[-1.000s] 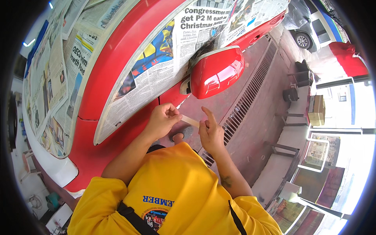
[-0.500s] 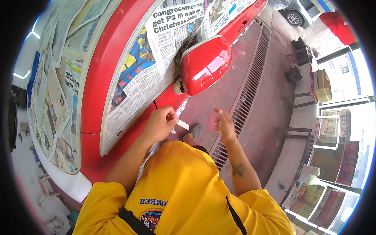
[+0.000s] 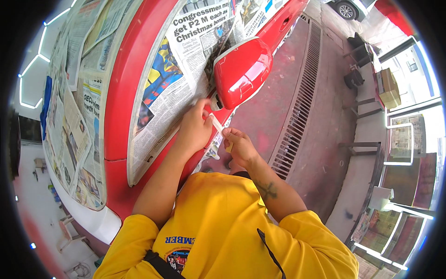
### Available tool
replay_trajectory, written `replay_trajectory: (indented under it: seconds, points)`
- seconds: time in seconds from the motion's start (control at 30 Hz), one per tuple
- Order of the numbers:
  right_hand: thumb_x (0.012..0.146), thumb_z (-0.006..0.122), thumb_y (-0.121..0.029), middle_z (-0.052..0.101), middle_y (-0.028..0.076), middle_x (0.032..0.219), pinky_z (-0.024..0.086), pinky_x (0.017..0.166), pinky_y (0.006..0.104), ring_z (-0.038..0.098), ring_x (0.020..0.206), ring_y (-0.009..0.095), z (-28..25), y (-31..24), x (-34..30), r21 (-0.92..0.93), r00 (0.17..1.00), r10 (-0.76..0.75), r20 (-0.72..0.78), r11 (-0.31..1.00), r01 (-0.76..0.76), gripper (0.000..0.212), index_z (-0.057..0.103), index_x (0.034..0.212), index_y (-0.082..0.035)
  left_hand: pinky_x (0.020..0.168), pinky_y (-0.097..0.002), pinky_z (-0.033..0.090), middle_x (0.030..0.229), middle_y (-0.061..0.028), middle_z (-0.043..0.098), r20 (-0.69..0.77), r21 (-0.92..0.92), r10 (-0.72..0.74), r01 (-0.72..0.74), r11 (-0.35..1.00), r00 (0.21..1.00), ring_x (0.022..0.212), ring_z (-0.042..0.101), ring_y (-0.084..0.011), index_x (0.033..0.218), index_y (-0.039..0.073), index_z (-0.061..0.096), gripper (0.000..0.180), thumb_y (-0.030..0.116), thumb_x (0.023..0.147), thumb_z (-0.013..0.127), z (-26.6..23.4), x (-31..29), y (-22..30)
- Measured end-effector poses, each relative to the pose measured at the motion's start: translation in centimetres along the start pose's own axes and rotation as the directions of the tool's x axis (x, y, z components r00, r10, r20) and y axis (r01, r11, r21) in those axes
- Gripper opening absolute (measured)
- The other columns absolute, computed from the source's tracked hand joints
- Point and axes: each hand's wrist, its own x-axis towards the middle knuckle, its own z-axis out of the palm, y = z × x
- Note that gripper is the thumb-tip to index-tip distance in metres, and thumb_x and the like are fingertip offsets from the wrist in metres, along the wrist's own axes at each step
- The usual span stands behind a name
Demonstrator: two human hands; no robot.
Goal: The person applies masking tape to a red car's side mirror and door area, securing newspaper over the mirror and along the door edge. They smooth the tape and newspaper to ensure coverage, preparing the surface for painting or detailing.
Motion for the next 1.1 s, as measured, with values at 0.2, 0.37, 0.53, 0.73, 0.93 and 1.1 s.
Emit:
replay_trajectory:
  seconds: [0.2, 0.37, 0.53, 0.73, 0.93, 1.1]
  points:
    - [0.109, 0.065, -0.02, 0.061, -0.004, 0.099, 0.048, 0.078, 0.0298, 0.056, 0.083, 0.011, 2.1, -1.5, 1.7, 0.113, 0.999, -0.04, 0.011, 0.993, 0.038, 0.008, 0.067, 0.108, -0.011, 0.067, -0.0285, 0.055, 0.107, -0.0067, 0.071, 0.136, -0.691, -0.519, 0.456, 0.561, 0.844, 0.092, 0.069, -0.0157, 0.139, -0.001, 0.063, 0.041, 0.022, 0.106, 0.071, 1.9, -4.3, 0.4]
    - [0.107, 0.069, -0.022, 0.062, -0.007, 0.095, 0.045, 0.073, 0.0257, 0.054, 0.08, 0.01, 3.3, -2.3, 4.3, 0.115, 0.996, -0.024, -0.091, 0.993, 0.034, 0.006, 0.07, 0.108, -0.016, 0.062, -0.0227, 0.049, 0.1, -0.0039, 0.072, 0.217, -0.847, -0.583, 0.448, 0.286, 0.783, 0.076, 0.063, -0.0095, 0.123, -0.002, 0.072, 0.031, 0.025, 0.107, 0.07, 4.9, -1.0, -0.3]
    - [0.107, 0.07, -0.024, 0.06, -0.009, 0.095, 0.045, 0.073, 0.0251, 0.052, 0.08, 0.009, 3.8, -1.8, 5.4, 0.165, 0.983, -0.06, -0.173, 0.982, 0.089, 0.007, 0.07, 0.106, -0.018, 0.049, -0.0287, 0.049, 0.087, -0.005, 0.074, 0.052, -0.88, -0.646, 0.341, 0.33, 0.761, 0.065, 0.065, -0.0105, 0.119, -0.006, 0.073, 0.031, 0.022, 0.108, 0.067, 7.4, 1.4, -0.1]
    - [0.108, 0.068, -0.025, 0.058, -0.007, 0.098, 0.047, 0.075, 0.0269, 0.05, 0.082, 0.01, 4.1, -1.5, 5.8, 0.185, 0.981, -0.059, -0.184, 0.978, 0.094, 0.008, 0.068, 0.108, -0.017, 0.046, -0.0293, 0.048, 0.081, -0.0058, 0.074, 0.019, -0.866, -0.66, 0.343, 0.364, 0.751, 0.057, 0.063, -0.0115, 0.115, -0.007, 0.075, 0.03, 0.021, 0.108, 0.066, 7.3, 2.1, -0.2]
    - [0.108, 0.066, -0.022, 0.058, -0.003, 0.105, 0.05, 0.081, 0.0306, 0.056, 0.089, 0.014, 3.6, -1.8, 6.6, 0.228, 0.989, -0.019, -0.145, 0.972, 0.052, 0.01, 0.067, 0.114, -0.014, 0.042, -0.0298, 0.049, 0.076, -0.0042, 0.066, 0.008, -0.82, -0.708, 0.41, 0.4, 0.707, 0.05, 0.058, -0.0129, 0.11, -0.007, 0.077, 0.03, 0.022, 0.106, 0.07, 6.9, 2.9, -0.1]
    - [0.109, 0.064, -0.021, 0.059, 0.001, 0.109, 0.053, 0.086, 0.036, 0.06, 0.096, 0.018, 3.2, -1.7, 7.0, 0.243, 0.991, -0.034, -0.126, 0.968, 0.064, 0.014, 0.065, 0.119, -0.01, 0.043, -0.0294, 0.05, 0.073, -0.0037, 0.066, -0.004, -0.8, -0.715, 0.427, 0.422, 0.699, 0.049, 0.059, -0.0128, 0.105, -0.007, 0.078, 0.03, 0.023, 0.104, 0.071, 6.8, 3.0, 0.3]
